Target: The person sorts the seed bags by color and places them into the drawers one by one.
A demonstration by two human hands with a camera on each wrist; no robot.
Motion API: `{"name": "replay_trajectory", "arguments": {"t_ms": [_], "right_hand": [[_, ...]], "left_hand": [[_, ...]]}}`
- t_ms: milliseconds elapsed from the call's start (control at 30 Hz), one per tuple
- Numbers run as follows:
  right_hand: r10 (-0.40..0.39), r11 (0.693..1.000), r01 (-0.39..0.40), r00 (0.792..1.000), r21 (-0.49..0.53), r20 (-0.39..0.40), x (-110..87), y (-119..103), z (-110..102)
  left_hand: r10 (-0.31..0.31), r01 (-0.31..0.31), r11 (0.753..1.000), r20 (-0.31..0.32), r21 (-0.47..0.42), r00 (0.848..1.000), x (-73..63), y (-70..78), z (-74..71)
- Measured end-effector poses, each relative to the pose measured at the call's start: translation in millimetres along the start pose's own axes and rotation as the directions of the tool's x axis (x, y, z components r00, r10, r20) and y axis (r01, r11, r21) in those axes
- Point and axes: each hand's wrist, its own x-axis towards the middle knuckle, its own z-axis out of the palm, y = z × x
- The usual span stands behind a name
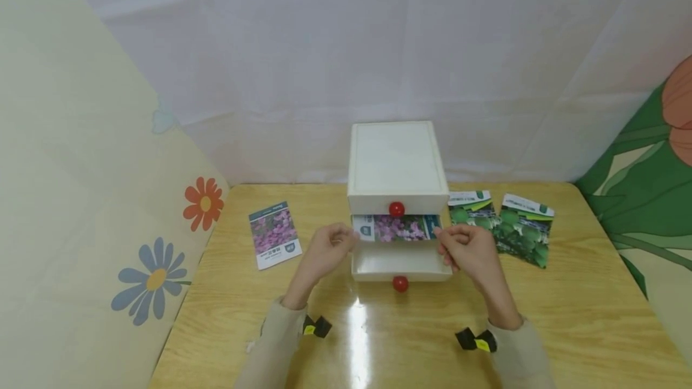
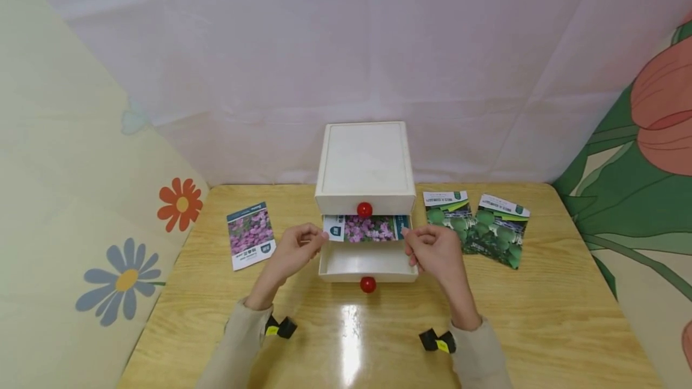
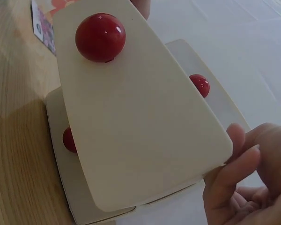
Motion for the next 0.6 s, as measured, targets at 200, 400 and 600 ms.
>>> {"name": "replay_trajectory", "arguments": {"t_ms": [200, 400, 600], "right_hand": [[0.019, 0.999, -0.02, 1.0, -0.048, -0.015, 1.6, -3.9, 1.6], [0.018, 0.997, -0.02, 1.0, -0.081, -0.025, 4.6, -6.0, 2.7], [-0.025, 0.986, 0.017, 0.999, -0.164, -0.044, 7.7, -6.6, 3.2]], "left_hand": [[0.009, -0.009, 0.999, -0.018, 0.037, 1.0, 2.7, 0.0, 0.4], [0.039, -0.036, 0.996, -0.034, 0.083, 0.999, 6.4, -0.1, 0.5], [0.019, -0.012, 0.993, -0.057, 0.116, 0.998, 8.7, -0.3, 3.3]]}}
